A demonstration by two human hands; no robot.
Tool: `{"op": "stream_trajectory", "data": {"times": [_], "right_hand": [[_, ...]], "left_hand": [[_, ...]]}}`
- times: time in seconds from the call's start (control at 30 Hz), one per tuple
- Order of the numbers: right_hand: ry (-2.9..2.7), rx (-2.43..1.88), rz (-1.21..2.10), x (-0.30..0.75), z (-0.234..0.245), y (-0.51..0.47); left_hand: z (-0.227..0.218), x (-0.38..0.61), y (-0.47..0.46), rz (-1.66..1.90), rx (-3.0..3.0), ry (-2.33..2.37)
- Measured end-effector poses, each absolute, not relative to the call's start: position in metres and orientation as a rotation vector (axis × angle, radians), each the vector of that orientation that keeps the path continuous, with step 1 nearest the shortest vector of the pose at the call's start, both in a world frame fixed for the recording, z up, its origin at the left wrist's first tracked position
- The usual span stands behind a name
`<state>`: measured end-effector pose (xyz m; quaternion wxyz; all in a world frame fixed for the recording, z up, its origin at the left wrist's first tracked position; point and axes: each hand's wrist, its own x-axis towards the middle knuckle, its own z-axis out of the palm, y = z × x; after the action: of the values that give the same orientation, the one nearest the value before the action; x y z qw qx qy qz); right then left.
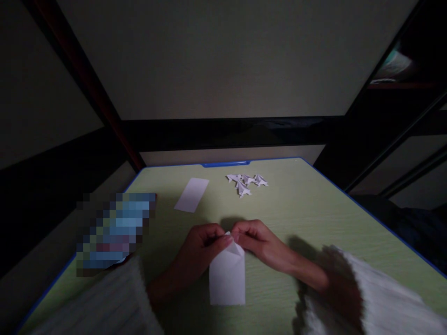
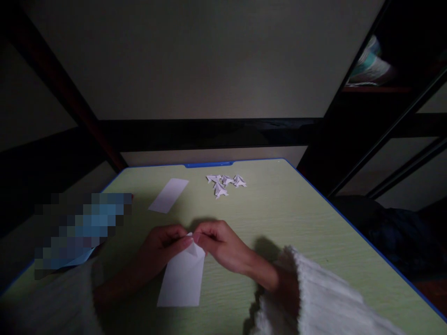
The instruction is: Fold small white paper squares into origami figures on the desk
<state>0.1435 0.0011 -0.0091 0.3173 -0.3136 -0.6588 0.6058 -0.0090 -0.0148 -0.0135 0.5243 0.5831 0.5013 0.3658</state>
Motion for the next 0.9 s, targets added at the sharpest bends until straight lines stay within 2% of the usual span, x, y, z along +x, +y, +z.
{"op": "stream_trajectory", "data": {"times": [0.2, 0.63, 0.9], "right_hand": [[-1.744, -0.814, 1.618, 0.1415, -0.0085, -0.0006], [-1.861, -0.76, 1.692, 0.1443, -0.015, 0.0021], [-1.807, -0.748, 1.706, 0.143, -0.0126, 0.0017]], "left_hand": [[-0.0128, -0.0094, -0.014, 0.96, 1.382, 1.281], [-0.0055, -0.0114, -0.0111, 0.775, 1.501, 1.133], [-0.0064, -0.0132, -0.0126, 0.837, 1.404, 1.152]]}}
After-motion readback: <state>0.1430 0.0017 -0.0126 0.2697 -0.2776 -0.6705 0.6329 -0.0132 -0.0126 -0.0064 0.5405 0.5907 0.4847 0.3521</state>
